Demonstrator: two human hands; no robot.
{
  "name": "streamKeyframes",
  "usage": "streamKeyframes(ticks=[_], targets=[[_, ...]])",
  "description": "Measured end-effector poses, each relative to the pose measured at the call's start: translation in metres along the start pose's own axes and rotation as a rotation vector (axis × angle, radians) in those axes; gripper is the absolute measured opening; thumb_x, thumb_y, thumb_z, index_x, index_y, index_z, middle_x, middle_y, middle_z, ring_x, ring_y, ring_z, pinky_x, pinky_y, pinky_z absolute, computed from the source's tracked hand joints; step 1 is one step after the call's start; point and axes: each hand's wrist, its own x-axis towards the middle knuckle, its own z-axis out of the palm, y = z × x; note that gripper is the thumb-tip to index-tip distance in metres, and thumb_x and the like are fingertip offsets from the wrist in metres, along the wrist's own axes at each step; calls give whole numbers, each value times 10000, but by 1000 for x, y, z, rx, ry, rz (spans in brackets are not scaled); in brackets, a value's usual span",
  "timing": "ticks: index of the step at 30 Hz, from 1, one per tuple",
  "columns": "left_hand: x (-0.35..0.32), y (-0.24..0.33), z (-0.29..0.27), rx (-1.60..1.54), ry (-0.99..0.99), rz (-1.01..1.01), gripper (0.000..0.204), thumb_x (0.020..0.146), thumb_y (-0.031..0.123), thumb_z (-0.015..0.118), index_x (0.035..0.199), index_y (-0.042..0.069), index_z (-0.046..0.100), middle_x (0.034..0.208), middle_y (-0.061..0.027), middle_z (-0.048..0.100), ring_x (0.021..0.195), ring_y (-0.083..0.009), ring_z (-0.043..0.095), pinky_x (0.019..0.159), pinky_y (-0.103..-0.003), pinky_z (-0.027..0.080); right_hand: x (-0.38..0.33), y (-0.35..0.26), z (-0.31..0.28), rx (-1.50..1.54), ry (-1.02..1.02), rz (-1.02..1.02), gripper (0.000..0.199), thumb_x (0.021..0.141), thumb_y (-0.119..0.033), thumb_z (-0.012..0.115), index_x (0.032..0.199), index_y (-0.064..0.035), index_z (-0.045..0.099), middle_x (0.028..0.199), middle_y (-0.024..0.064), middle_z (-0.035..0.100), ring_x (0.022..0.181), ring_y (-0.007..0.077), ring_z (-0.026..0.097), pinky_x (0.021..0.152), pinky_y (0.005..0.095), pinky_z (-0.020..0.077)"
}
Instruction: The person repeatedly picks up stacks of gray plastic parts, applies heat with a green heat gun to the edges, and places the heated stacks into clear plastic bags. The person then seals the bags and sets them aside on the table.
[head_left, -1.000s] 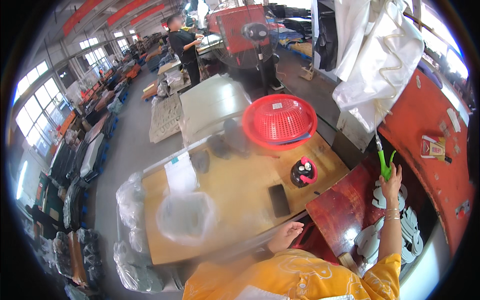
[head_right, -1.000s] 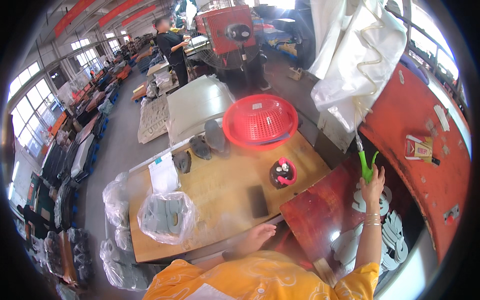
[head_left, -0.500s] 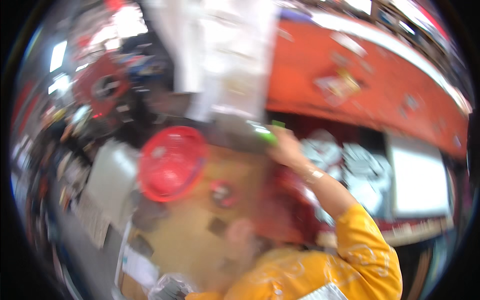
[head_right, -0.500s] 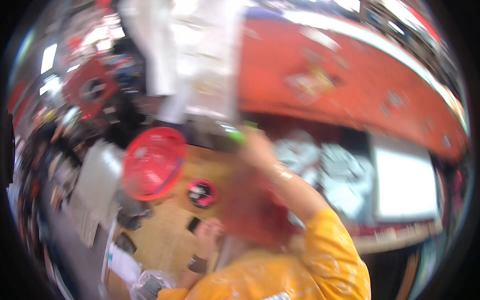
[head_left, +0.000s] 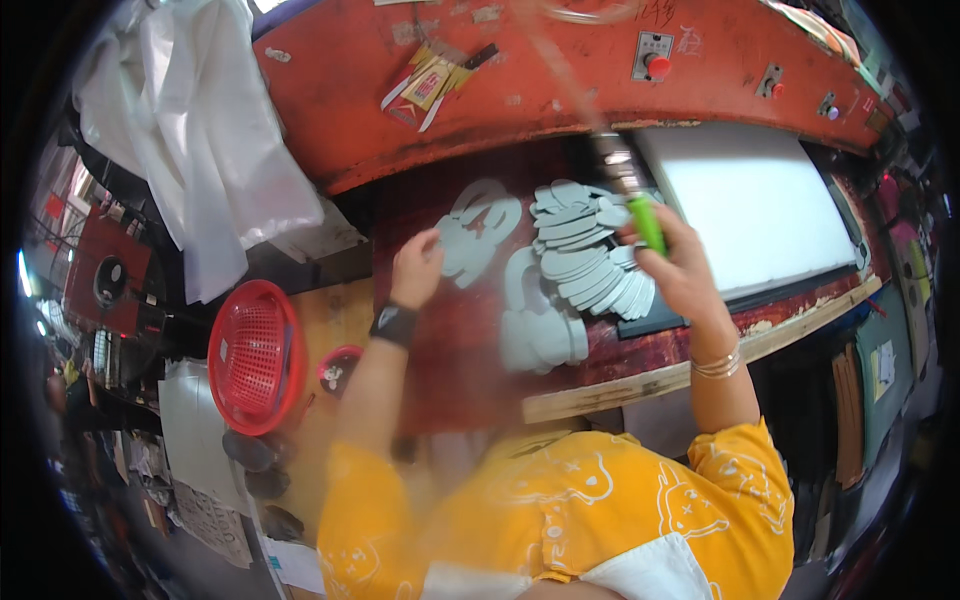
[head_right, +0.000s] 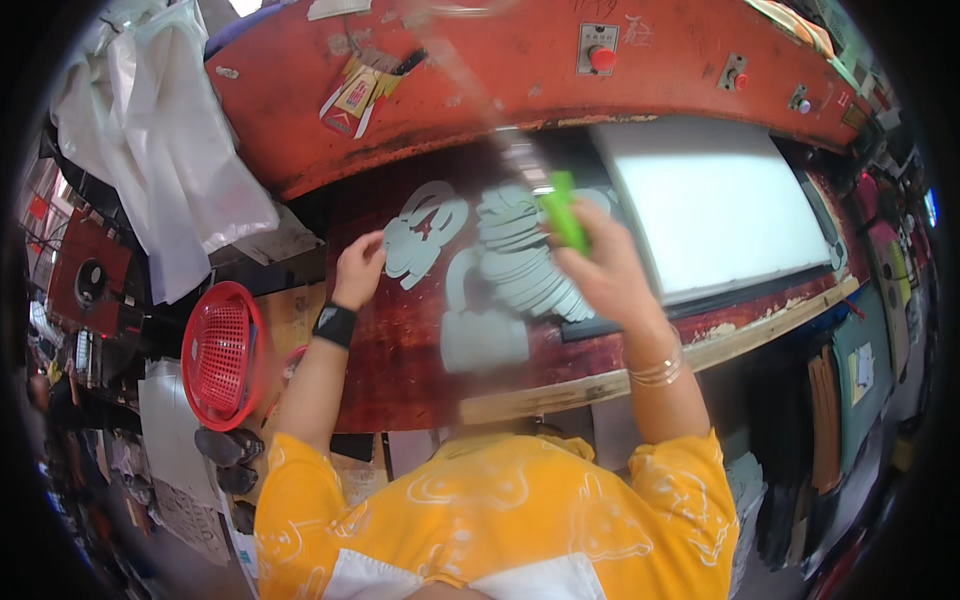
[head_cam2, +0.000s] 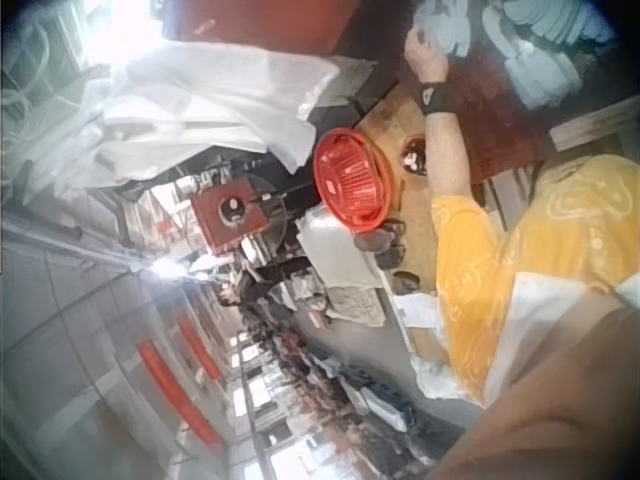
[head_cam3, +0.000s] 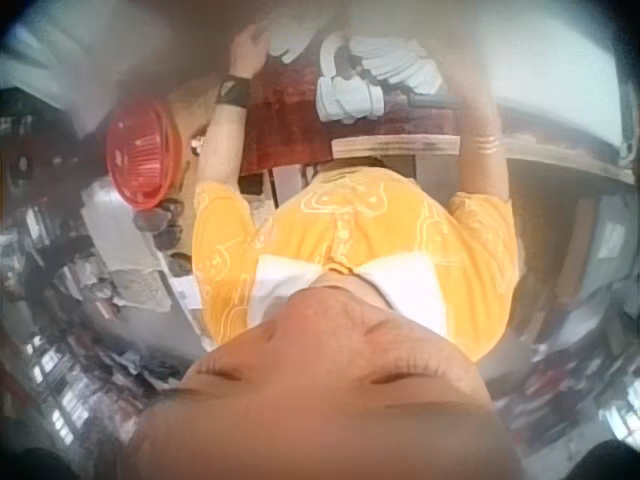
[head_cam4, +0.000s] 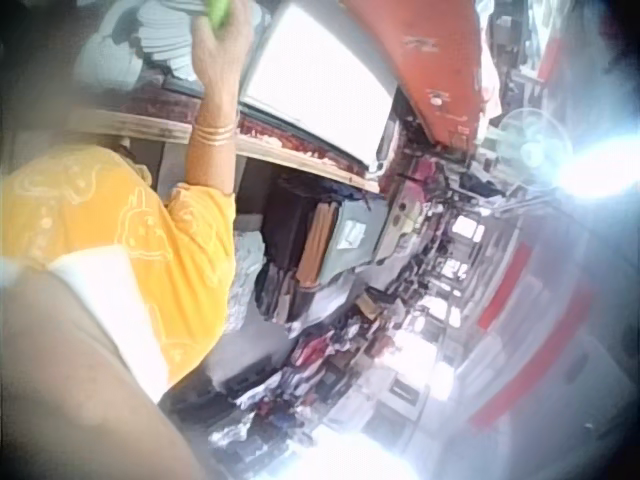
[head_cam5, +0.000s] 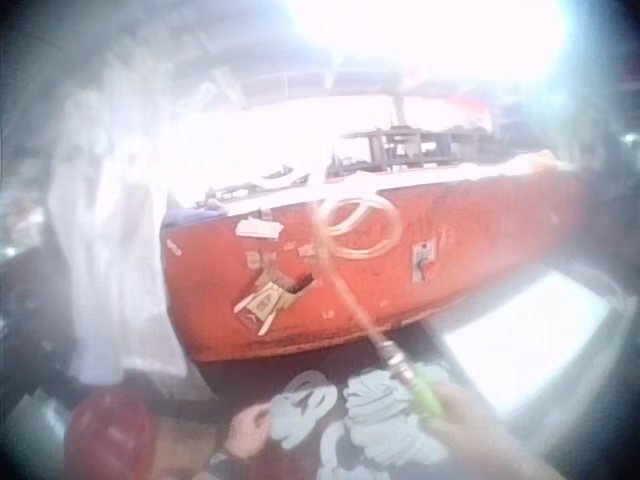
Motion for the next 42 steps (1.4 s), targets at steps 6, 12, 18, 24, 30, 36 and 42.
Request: streamKeyframes(ticks=[6, 12, 18, 24, 30, 36, 42], targets=[[96, 20, 68, 496, -166, -251, 651, 756, 263, 618, 1335, 34, 430, 1288, -241, 485, 1214, -356, 450, 1034, -399, 354, -27, 49, -77, -340, 297, 64, 233, 676, -19, 577, 904, 23, 602, 1133, 193, 568, 1075, 297, 550, 931, 350, 404], [83, 52, 85, 558, -351, -125, 627, 706, 186, 649, 1281, 31, 452, 1129, -245, 543, 1072, -402, 527, 914, -432, 448, -24, 94, -106, -309, 389, 91, 238, 666, -17, 600, 902, 18, 599, 1177, 230, 551, 1137, 347, 526, 964, 378, 391], [38, 40, 68, 376, -163, -166, 390, 714, 172, 664, 1032, 23, 494, 1006, -219, 558, 961, -399, 566, 821, -453, 455, -19, 102, -104, -353, 347, 77, 261, 667, -5, 601, 928, 8, 612, 1172, 245, 547, 1135, 368, 527, 937, 385, 419], [48, 82, -6, 95, -92, -83, 164, 748, 25, 614, 874, 52, 511, 711, 11, 428, 654, -84, 418, 562, -243, 361, -26, 97, -108, -290, 364, 94, 271, 657, 4, 609, 928, -8, 619, 1199, 250, 529, 1117, 376, 536, 915, 385, 428], [128, 184, 48, -26, -641, 289, 331, 782, 54, 633, 1112, 43, 611, 773, 42, 468, 736, -61, 406, 691, -199, 362, -30, 91, -117, -226, 398, 89, 238, 641, 23, 599, 878, 9, 595, 1212, 213, 531, 1114, 294, 542, 897, 332, 420], [151, 209, 190, 277, -1173, 138, 563, 643, 111, 621, 1195, 35, 536, 972, -131, 603, 891, -234, 566, 806, -314, 453, -34, 96, -121, -139, 409, 45, 314, 636, 29, 575, 944, -11, 623, 1206, 237, 529, 1099, 350, 545, 874, 354, 443], [128, 187, 172, 131, -761, 431, 330, 645, 16, 600, 966, 14, 522, 909, -128, 586, 889, -232, 569, 799, -312, 441, -35, 102, -122, -205, 386, 25, 341, 636, 20, 596, 972, -23, 636, 1199, 216, 538, 978, 337, 600, 802, 320, 478]])
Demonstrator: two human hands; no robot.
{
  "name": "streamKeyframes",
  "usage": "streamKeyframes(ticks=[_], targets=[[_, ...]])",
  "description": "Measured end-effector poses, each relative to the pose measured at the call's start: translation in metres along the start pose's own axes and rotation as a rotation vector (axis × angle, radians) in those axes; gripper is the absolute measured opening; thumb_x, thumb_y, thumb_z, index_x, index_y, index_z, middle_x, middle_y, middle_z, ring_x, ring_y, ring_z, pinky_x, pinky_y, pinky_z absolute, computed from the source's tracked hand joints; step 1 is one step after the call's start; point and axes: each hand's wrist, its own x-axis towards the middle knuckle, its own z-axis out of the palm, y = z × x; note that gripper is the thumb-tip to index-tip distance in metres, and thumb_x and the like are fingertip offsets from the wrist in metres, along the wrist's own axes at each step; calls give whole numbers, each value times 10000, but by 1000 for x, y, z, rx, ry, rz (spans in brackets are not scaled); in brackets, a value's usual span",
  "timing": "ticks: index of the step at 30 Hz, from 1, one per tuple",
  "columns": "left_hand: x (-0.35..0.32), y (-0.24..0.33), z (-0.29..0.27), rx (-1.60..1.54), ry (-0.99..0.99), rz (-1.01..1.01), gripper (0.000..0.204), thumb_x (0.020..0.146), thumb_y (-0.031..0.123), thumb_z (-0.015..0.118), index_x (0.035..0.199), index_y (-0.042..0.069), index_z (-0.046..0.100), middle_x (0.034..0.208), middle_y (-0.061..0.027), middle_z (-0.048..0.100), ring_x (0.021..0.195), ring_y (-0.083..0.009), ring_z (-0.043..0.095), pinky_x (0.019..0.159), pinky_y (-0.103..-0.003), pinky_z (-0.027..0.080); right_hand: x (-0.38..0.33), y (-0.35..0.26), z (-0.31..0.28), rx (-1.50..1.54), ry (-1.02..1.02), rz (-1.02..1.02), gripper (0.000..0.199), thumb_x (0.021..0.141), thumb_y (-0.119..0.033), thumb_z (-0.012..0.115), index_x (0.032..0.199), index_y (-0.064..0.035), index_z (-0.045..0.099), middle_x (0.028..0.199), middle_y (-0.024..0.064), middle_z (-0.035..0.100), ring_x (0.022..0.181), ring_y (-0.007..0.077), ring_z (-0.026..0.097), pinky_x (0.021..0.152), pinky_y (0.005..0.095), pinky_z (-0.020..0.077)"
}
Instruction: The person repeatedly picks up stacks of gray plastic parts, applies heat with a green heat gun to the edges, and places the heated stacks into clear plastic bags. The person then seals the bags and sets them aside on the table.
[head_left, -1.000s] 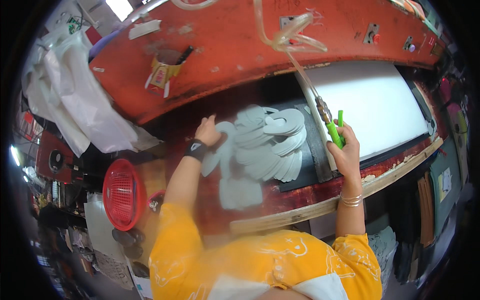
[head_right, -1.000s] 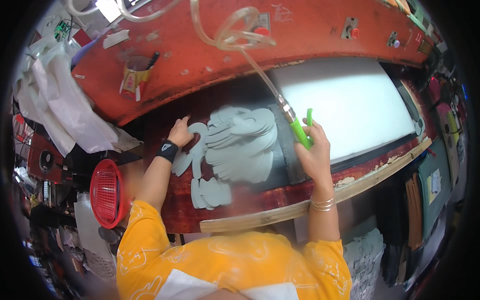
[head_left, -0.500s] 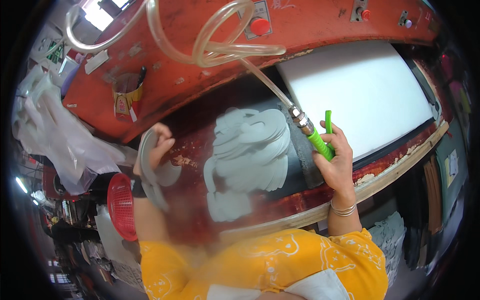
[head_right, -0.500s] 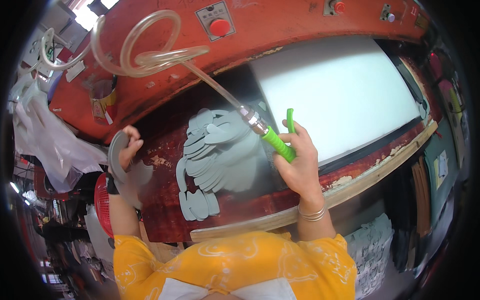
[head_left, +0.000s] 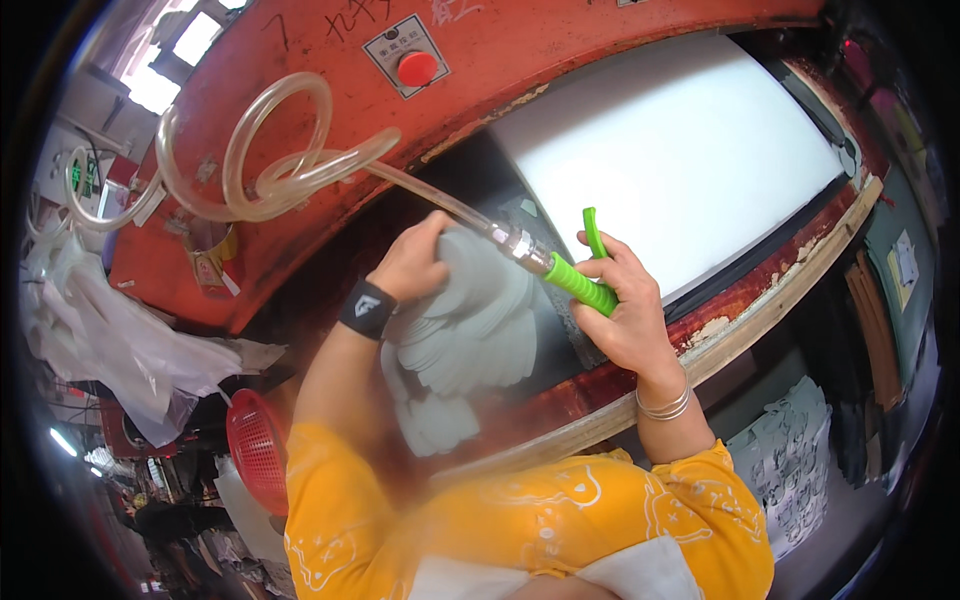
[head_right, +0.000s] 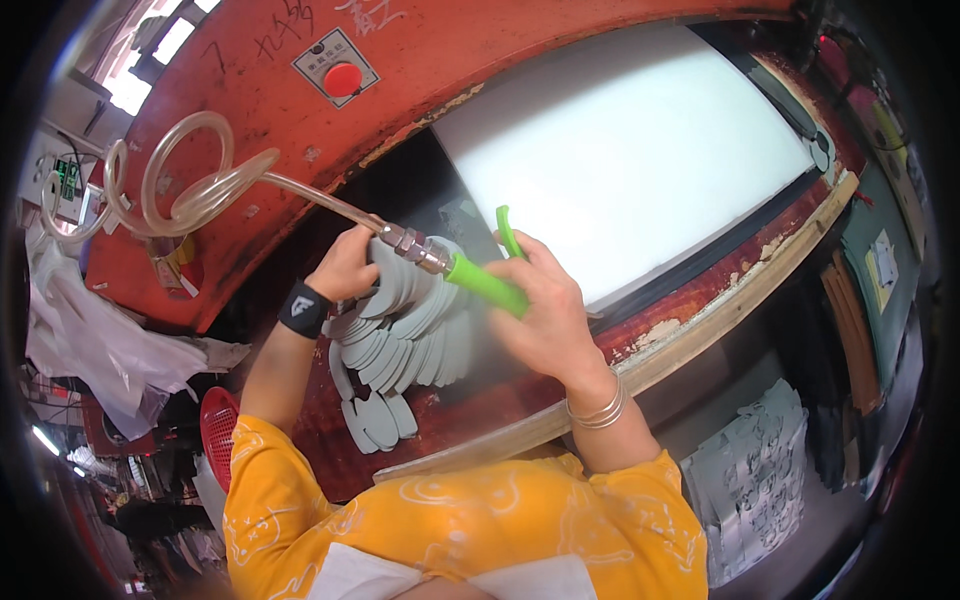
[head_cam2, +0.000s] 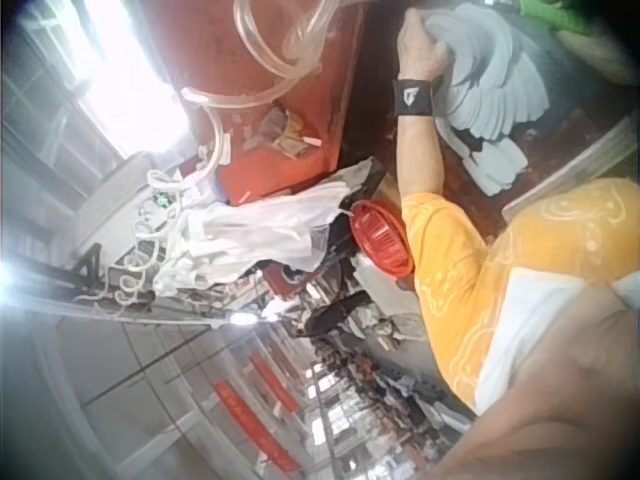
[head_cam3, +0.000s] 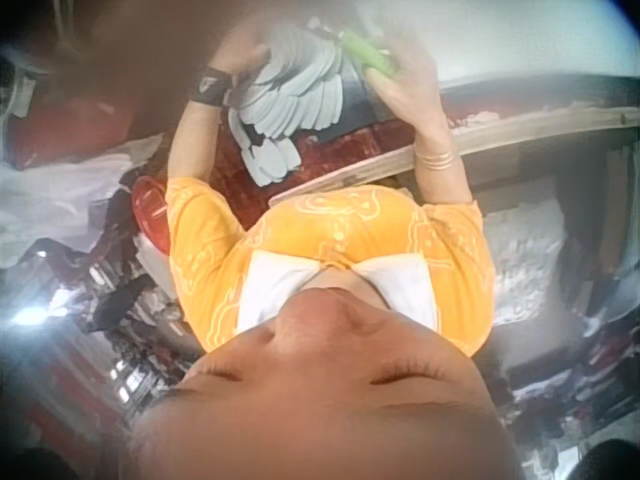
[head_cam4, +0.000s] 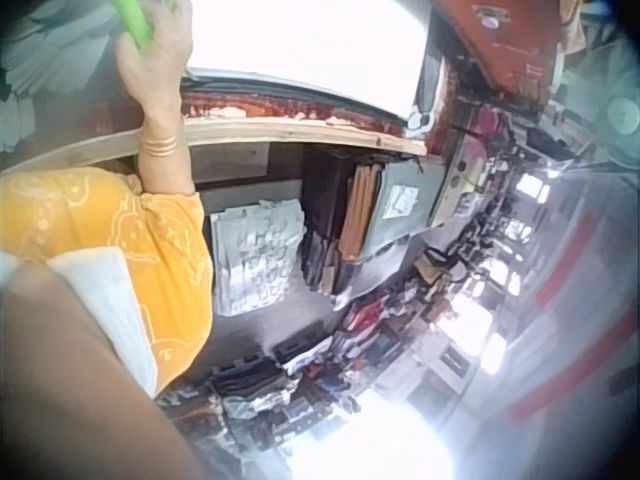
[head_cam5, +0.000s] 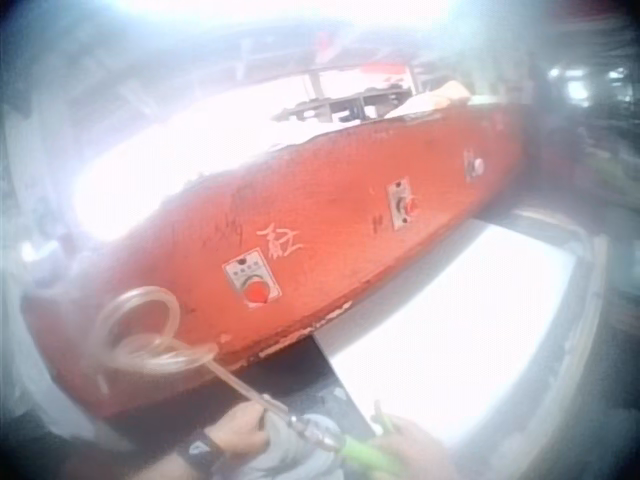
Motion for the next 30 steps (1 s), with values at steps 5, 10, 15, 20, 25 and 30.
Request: streamKeyframes(ticks=[5, 10, 15, 20, 25, 30], targets=[[-51, -22, -6, -280, 736, 190, 227, 786, 76, 644, 951, 47, 491, 907, -87, 620, 1019, -272, 594, 968, -429, 403, -1, -4, 3, 25, 6, 9, 281, 635, 30, 617, 914, 3, 618, 1210, 213, 543, 1105, 301, 558, 887, 330, 435], [-118, -24, -48, -125, 1197, 358, 339, 946, 356, 463, 979, 18, 468, 890, -131, 585, 1066, -320, 554, 968, -455, 396, -3, -7, 6, -14, -5, 31, 278, 644, 24, 607, 921, -2, 620, 1222, 214, 534, 1120, 310, 546, 889, 337, 437], [-194, 31, -100, -300, 1158, 265, 261, 955, 285, 461, 968, 25, 444, 819, -101, 554, 739, -202, 575, 711, -329, 501, -3, -5, 9, -34, 13, -11, 289, 656, 22, 603, 943, 0, 625, 1210, 228, 536, 1138, 341, 537, 896, 363, 448], [-224, 58, -114, -533, 985, -196, 113, 845, 51, 565, 879, 58, 457, 757, -57, 516, 711, -168, 550, 795, -322, 469, -4, -4, 10, -28, 8, -20, 300, 662, 24, 604, 961, 9, 618, 1213, 210, 541, 1116, 311, 552, 878, 347, 455], [-218, 46, -84, -583, 711, -155, 390, 732, 395, 721, 721, 85, 484, 689, -20, 501, 747, -148, 551, 910, -360, 413, -5, -3, 10, -45, 20, -13, 292, 667, 16, 604, 959, 14, 617, 1219, 207, 543, 1117, 302, 551, 877, 343, 452], [-242, 60, -65, -489, 734, -136, 481, 767, 481, 703, 764, 28, 542, 765, -51, 555, 754, -126, 531, 682, -245, 426, -5, -3, 10, -56, 18, -10, 291, 671, 16, 599, 962, 8, 618, 1229, 207, 542, 1123, 296, 548, 897, 349, 436]])
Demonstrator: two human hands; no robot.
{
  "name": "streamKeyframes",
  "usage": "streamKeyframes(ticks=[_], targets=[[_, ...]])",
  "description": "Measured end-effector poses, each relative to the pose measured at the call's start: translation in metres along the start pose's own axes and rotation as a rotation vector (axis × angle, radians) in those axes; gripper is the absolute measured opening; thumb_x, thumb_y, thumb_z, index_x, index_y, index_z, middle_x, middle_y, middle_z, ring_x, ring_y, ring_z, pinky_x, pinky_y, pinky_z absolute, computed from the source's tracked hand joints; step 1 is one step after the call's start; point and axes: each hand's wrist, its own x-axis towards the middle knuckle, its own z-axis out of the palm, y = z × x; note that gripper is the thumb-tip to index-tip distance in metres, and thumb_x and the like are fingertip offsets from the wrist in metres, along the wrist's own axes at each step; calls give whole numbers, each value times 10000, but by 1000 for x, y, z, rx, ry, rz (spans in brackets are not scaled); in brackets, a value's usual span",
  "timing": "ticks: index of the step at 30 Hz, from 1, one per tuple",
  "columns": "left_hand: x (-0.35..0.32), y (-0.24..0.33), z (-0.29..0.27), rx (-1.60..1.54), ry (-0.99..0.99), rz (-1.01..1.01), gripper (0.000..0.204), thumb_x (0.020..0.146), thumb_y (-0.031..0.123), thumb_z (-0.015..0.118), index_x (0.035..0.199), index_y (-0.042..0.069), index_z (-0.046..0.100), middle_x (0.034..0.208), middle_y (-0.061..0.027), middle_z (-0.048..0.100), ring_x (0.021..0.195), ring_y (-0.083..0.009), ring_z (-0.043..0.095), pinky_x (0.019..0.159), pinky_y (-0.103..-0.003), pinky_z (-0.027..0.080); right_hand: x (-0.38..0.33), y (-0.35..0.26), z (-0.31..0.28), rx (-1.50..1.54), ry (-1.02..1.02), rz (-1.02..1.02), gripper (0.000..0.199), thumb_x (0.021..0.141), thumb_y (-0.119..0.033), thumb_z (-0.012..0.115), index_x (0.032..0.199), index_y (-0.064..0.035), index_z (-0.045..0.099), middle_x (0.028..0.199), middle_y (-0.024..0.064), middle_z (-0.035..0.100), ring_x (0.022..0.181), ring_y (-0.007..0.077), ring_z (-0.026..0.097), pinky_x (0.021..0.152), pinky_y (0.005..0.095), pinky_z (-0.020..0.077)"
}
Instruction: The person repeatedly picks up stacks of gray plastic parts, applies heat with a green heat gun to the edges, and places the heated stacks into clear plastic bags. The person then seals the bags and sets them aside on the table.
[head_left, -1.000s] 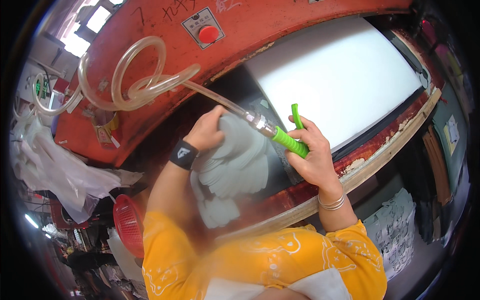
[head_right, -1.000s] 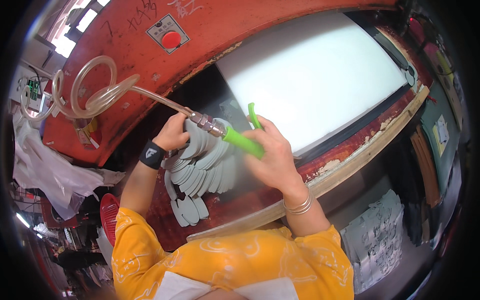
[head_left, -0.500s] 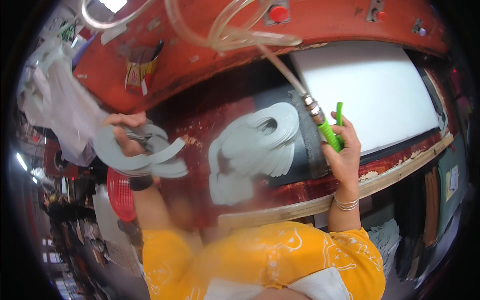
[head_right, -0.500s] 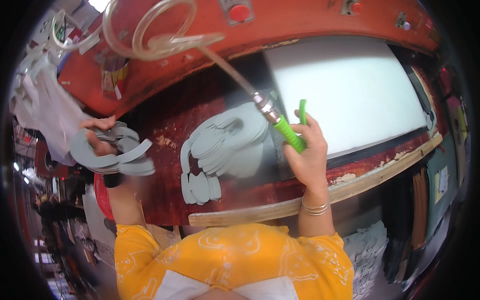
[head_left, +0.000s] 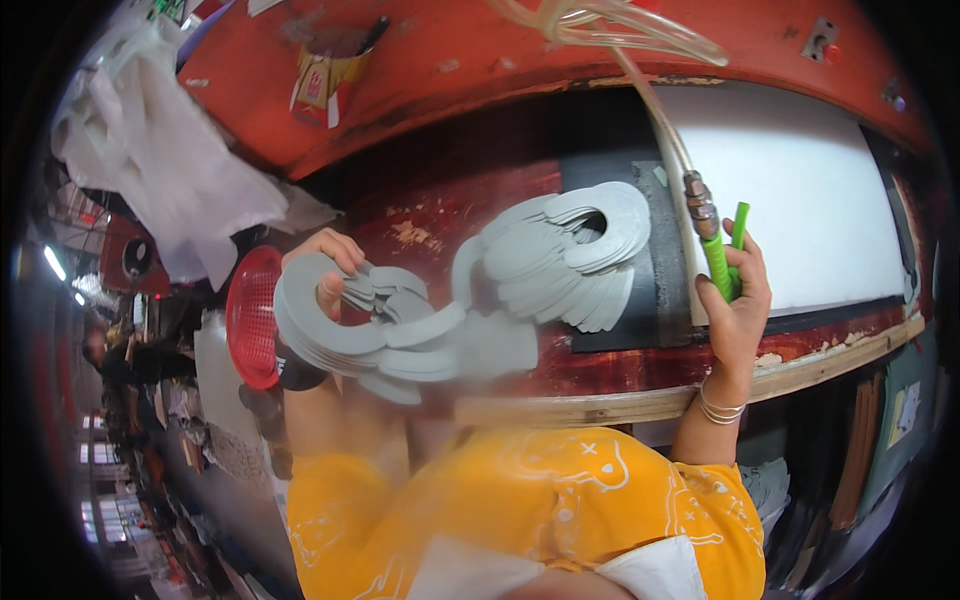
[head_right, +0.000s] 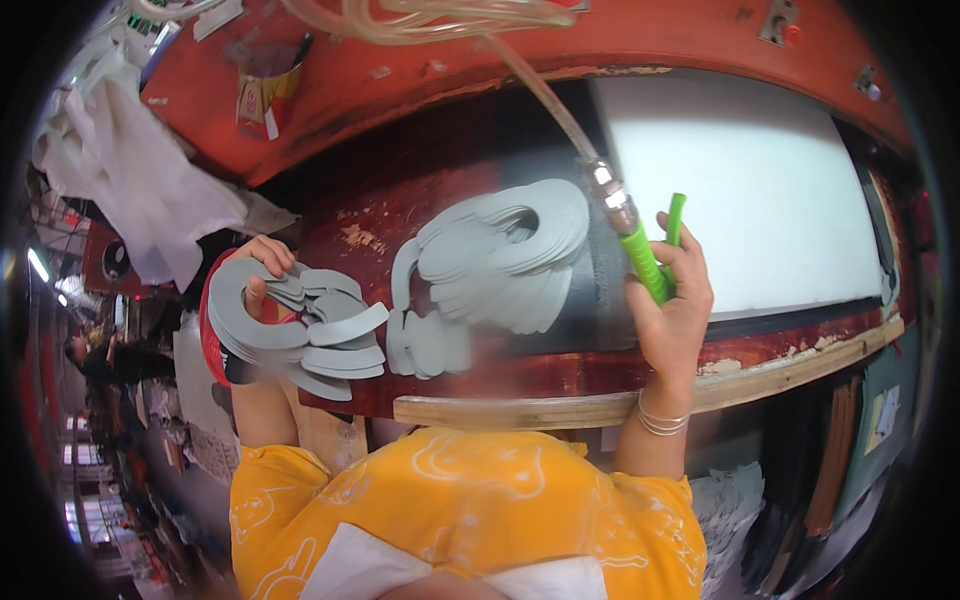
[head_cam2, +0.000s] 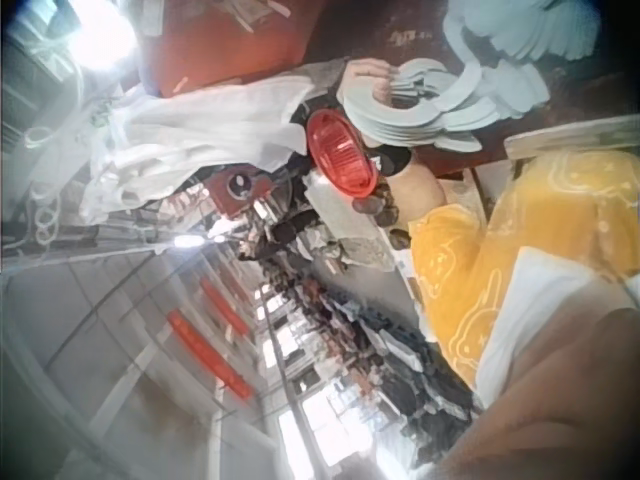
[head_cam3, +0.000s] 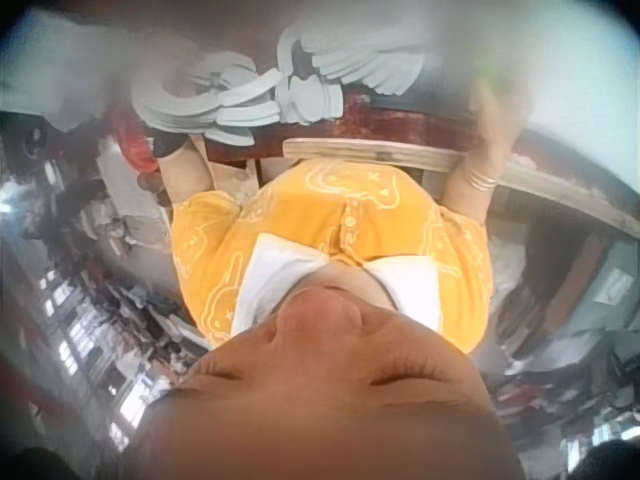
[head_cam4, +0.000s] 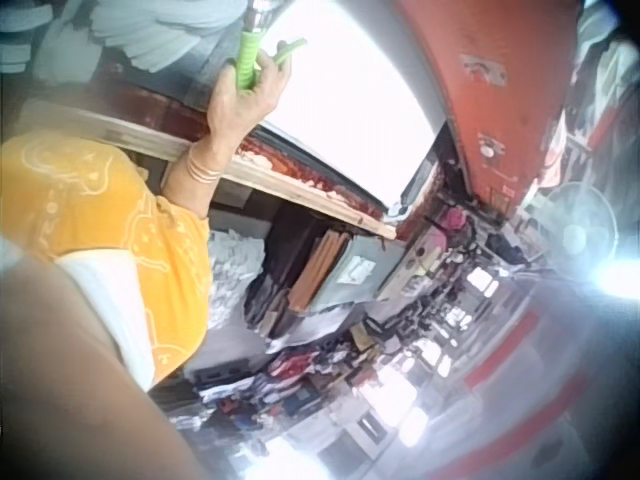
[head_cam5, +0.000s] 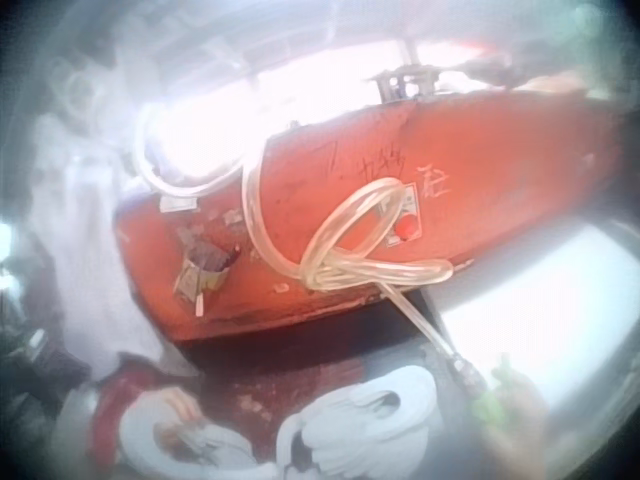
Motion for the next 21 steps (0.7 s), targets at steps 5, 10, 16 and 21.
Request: streamKeyframes(ticks=[5, 10, 16, 21], targets=[[-37, 36, 4, -6, -24, -426, 397, 781, 401, 704, 727, 45, 537, 634, -4, 544, 582, -63, 492, 515, -202, 373, -2, -3, 0, 37, -17, 76, 275, 662, 36, 588, 933, 3, 619, 1251, 194, 526, 1163, 285, 517, 920, 357, 411], [-21, -26, 57, 346, -178, -454, 138, 824, 86, 616, 922, -5, 584, 781, -37, 627, 723, -104, 572, 652, -288, 483, -3, -4, -1, 77, -12, 62, 275, 663, 36, 584, 935, 5, 616, 1244, 202, 527, 1181, 288, 507, 928, 364, 404], [-16, -113, 98, 843, -70, -518, 402, 764, 164, 570, 1148, 52, 534, 1089, -210, 591, 1084, -365, 530, 909, -419, 441, -4, -5, -4, 22, -28, -4, 281, 673, 31, 577, 949, 1, 618, 1227, 220, 536, 1165, 310, 522, 912, 365, 416], [-4, -115, 87, 801, -125, -716, 337, 771, 159, 590, 1087, 41, 578, 1014, -203, 636, 970, -369, 596, 861, -416, 464, -5, -1, -3, 35, -37, 17, 278, 668, 22, 585, 942, -7, 619, 1252, 181, 536, 1138, 268, 528, 926, 354, 400]])
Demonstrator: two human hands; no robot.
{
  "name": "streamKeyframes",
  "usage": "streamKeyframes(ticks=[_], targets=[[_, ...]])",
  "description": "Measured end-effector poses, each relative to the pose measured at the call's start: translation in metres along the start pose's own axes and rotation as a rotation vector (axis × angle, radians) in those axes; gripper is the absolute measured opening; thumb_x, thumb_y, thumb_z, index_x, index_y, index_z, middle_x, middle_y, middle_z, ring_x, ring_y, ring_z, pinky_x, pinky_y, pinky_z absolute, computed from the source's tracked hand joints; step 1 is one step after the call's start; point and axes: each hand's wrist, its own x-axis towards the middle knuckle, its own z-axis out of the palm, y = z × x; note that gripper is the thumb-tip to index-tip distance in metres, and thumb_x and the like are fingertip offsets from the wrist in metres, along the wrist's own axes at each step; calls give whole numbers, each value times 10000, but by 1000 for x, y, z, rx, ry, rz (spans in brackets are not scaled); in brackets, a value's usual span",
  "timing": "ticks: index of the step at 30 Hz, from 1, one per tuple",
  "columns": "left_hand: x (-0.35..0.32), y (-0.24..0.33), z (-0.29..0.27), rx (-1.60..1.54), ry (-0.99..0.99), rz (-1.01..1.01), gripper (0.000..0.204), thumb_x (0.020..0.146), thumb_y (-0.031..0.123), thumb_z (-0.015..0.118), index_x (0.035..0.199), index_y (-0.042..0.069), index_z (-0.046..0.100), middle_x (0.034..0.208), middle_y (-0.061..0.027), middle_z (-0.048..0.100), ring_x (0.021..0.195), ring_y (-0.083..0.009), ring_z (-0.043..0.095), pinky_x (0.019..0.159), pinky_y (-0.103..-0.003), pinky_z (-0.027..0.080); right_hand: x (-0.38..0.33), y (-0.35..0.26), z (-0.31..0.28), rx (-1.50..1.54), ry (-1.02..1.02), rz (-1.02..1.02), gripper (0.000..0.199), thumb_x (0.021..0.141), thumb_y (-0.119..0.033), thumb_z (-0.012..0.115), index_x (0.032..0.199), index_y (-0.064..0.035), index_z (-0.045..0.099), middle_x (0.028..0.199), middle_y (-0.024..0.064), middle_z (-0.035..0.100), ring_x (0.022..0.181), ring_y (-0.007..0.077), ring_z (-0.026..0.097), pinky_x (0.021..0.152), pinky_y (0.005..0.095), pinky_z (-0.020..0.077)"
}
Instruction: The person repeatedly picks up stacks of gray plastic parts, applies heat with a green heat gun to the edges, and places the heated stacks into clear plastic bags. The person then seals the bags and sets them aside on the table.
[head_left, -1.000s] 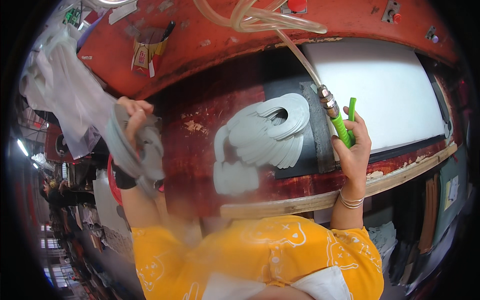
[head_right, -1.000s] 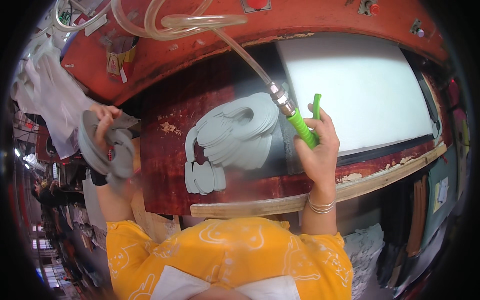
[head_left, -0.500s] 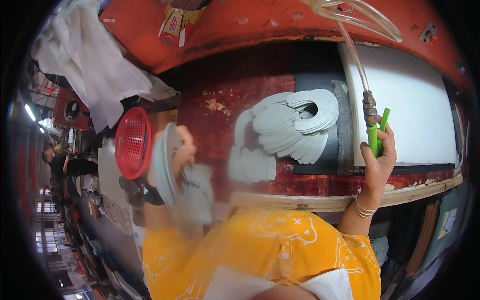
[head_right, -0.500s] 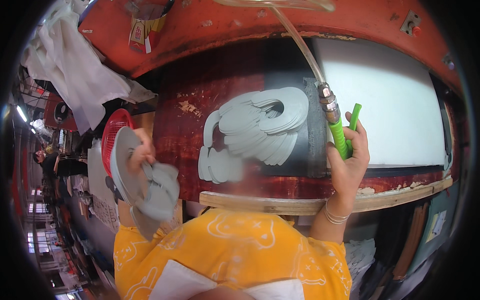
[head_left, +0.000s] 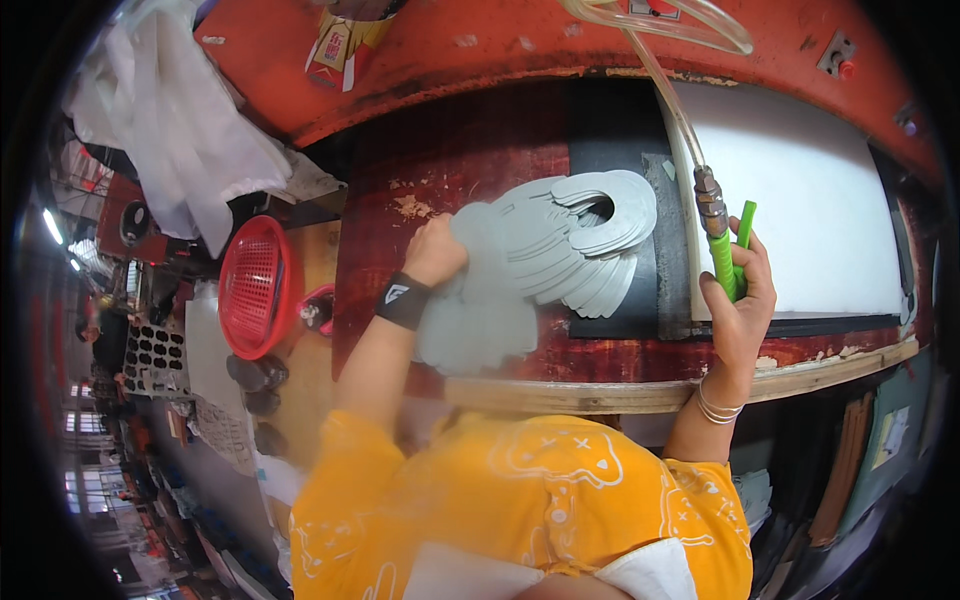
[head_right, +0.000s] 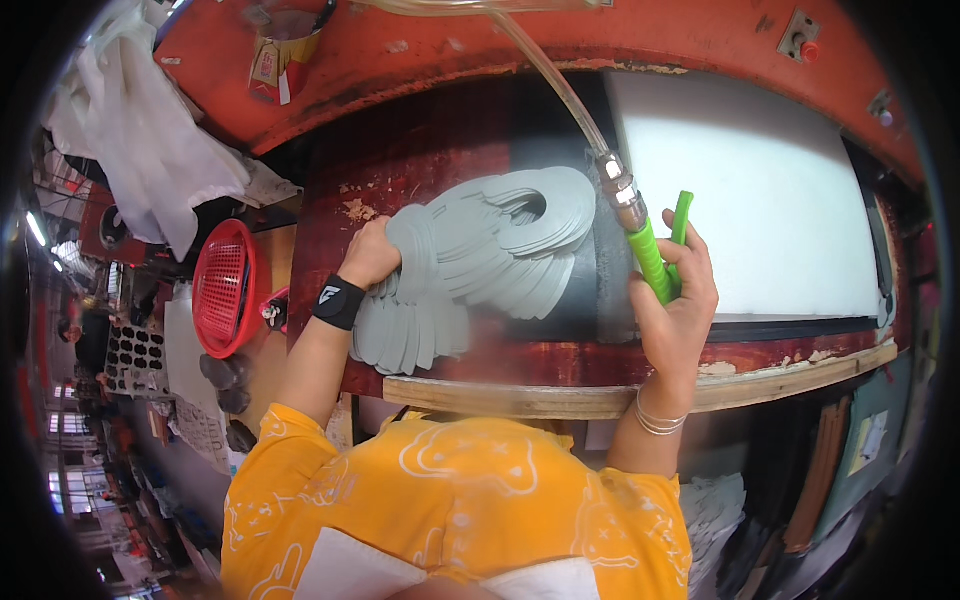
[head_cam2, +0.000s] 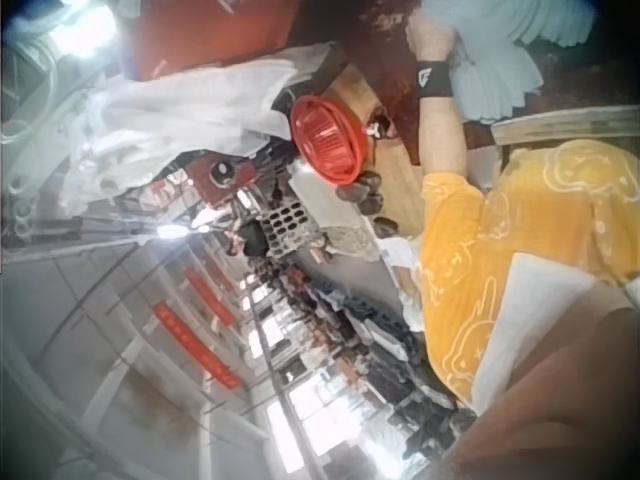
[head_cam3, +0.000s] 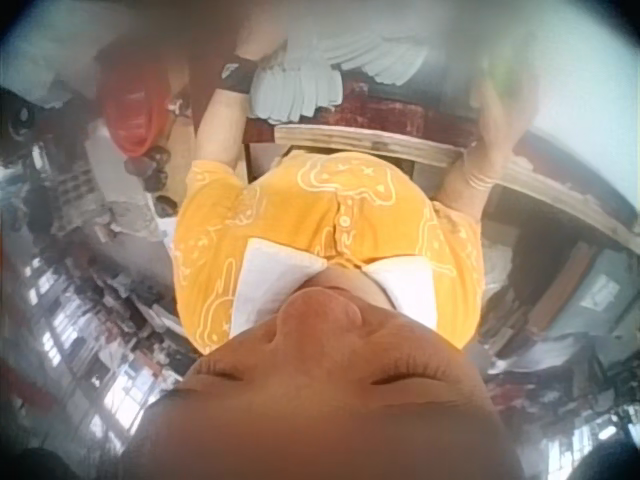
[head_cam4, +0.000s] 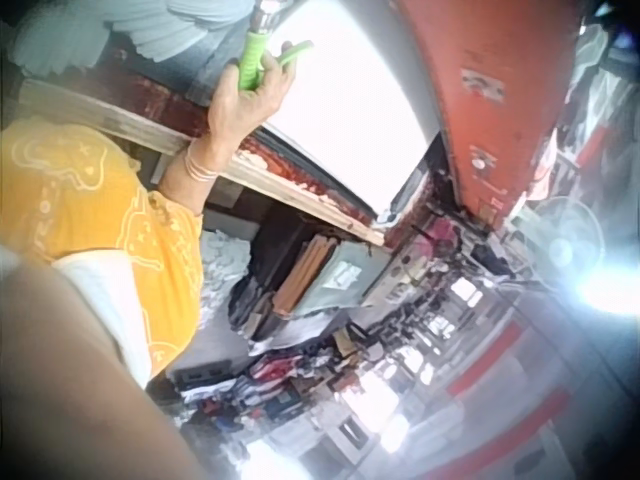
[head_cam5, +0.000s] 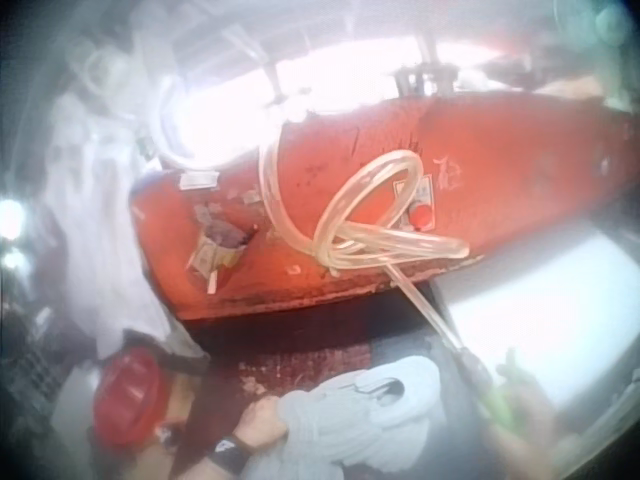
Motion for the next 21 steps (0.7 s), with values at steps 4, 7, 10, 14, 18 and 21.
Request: streamKeyframes(ticks=[4, 7, 10, 14, 18, 21], targets=[[-22, -37, -11, -362, 118, 173, 221, 794, 126, 590, 988, 22, 603, 974, -164, 658, 930, -302, 630, 801, -359, 488, 0, 5, 1, -17, -16, -11, 268, 672, 12, 589, 938, -9, 620, 1246, 160, 543, 1125, 238, 524, 926, 338, 392], [-52, -86, -33, -747, 222, 325, 193, 831, 121, 562, 1003, 35, 577, 883, -74, 647, 842, -185, 629, 743, -292, 494, 4, -2, 0, -43, -78, 19, 284, 668, 13, 597, 951, 12, 617, 1237, 190, 534, 1118, 267, 531, 924, 342, 404], [-64, -118, -60, -1449, 11, 179, 178, 917, 128, 494, 1084, 73, 522, 779, 0, 568, 700, -97, 574, 633, -217, 488, 6, -28, 2, 369, -203, 195, 234, 651, -23, 583, 882, 16, 565, 1230, 194, 517, 971, 205, 537, 849, 303, 419], [-33, -113, -59, -1065, 51, 318, 264, 865, 55, 529, 1127, 31, 546, 940, -78, 631, 848, -170, 620, 729, -287, 509, 17, -89, 41, 1062, -551, 13, 273, 732, -144, 599, 948, -34, 472, 1144, 217, 543, 845, 202, 574, 704, 276, 469], [-2, -103, -26, -503, 109, 153, 456, 685, -38, 572, 1138, 5, 572, 1039, -172, 642, 975, -251, 621, 842, -304, 473, 9, -149, 114, 1381, -784, 78, 586, 764, -144, 599, 1284, 12, 380, 1079, 204, 573, 685, 192, 586, 612, 278, 477], [5, -110, -17, -658, 76, 205, 462, 661, -62, 591, 1120, -17, 579, 1002, -127, 657, 947, -188, 614, 853, -286, 464, 7, -168, 172, 1150, -656, 166, 634, 790, -138, 589, 1356, 20, 349, 849, 129, 596, 632, 161, 575, 570, 256, 454]])
